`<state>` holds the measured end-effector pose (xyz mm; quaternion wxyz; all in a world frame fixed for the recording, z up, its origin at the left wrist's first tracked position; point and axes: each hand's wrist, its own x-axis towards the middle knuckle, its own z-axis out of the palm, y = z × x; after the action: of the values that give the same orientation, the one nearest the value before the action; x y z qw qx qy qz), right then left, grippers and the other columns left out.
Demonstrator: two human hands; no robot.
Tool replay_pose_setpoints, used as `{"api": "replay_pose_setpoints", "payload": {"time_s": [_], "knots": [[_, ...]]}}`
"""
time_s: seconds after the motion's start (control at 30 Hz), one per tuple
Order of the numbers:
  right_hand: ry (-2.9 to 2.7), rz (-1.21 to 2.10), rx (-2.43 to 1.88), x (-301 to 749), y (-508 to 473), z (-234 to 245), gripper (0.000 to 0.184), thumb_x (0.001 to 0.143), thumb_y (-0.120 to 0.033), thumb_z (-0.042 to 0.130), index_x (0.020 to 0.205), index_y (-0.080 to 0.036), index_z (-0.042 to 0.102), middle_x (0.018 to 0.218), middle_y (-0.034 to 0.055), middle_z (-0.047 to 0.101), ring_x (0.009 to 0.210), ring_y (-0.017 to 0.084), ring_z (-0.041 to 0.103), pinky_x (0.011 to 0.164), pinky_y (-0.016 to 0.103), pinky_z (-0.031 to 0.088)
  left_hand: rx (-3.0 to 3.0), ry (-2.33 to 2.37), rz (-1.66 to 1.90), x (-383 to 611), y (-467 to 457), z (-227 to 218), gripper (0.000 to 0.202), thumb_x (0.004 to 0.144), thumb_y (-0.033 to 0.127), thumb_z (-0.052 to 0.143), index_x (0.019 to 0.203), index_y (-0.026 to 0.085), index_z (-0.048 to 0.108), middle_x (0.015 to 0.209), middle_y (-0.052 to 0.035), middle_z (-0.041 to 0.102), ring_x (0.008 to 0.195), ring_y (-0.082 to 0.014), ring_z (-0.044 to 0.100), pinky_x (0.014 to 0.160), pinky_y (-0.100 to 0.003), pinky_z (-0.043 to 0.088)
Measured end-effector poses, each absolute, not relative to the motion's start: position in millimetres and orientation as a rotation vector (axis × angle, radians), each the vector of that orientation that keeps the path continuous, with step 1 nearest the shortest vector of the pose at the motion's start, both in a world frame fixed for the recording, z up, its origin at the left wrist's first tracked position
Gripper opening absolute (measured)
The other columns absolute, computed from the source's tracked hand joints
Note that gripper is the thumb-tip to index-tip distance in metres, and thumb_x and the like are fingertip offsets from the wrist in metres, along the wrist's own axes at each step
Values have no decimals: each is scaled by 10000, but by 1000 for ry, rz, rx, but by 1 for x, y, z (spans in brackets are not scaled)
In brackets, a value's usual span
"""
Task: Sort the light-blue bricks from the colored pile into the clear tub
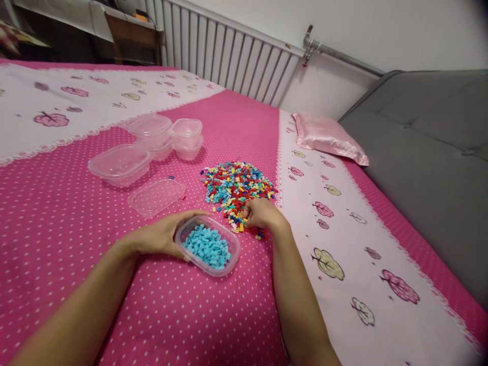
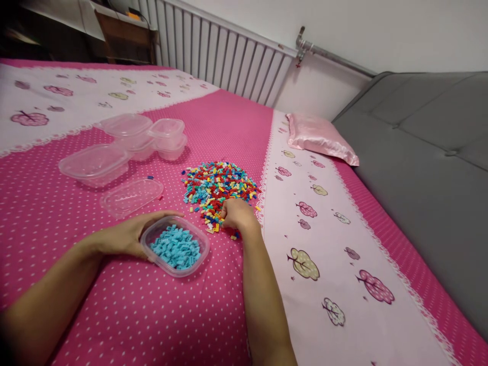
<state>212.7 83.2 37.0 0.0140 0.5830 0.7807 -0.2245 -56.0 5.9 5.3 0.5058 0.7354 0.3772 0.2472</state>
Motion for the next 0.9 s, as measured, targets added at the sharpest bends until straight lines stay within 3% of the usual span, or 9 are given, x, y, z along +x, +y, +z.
{"api": "replay_pose_setpoints", "payload": {"time_s": [0.23,0.33,0.43,0.63,0.73,0.9], "knots": [[2714,-1021,1585,204,83,34,198,670,-60,614,804,-177,701,730,6,709,668,120,637,598,196,429,1776,910,597,-57,5,4,859,593,350,824,1339,233,414,1327,-111,556,1202,-307,531,998,-412,446],[2726,-990,1696,206,83,38,190,702,-63,602,812,-175,709,744,14,716,691,123,643,636,210,442,1771,908,599,-58,6,3,857,589,345,829,1336,234,422,1329,-110,555,1205,-305,529,996,-405,446],[2770,-955,1748,206,82,41,170,712,-86,638,835,-174,715,769,14,719,707,119,637,662,215,442,1765,926,590,-58,6,3,862,577,333,834,1329,234,424,1331,-112,553,1212,-307,524,996,-401,444],[2747,-1060,1341,196,80,37,180,653,-140,744,826,-192,745,717,-17,704,645,103,610,596,192,405,1793,923,590,-56,5,6,837,592,334,824,1323,232,428,1310,-112,568,1190,-307,541,986,-409,452],[2684,-883,1510,201,84,35,162,652,-63,699,747,-188,737,667,-19,686,621,97,593,574,189,385,1779,919,593,-56,5,6,858,586,344,830,1332,228,422,1315,-116,565,1193,-309,539,983,-412,457],[2617,-788,1821,222,90,40,189,694,-106,673,837,-212,733,720,-15,681,660,106,595,594,196,400,1755,886,609,-56,5,5,861,586,328,830,1337,221,422,1323,-116,556,1199,-309,534,990,-409,454]]}}
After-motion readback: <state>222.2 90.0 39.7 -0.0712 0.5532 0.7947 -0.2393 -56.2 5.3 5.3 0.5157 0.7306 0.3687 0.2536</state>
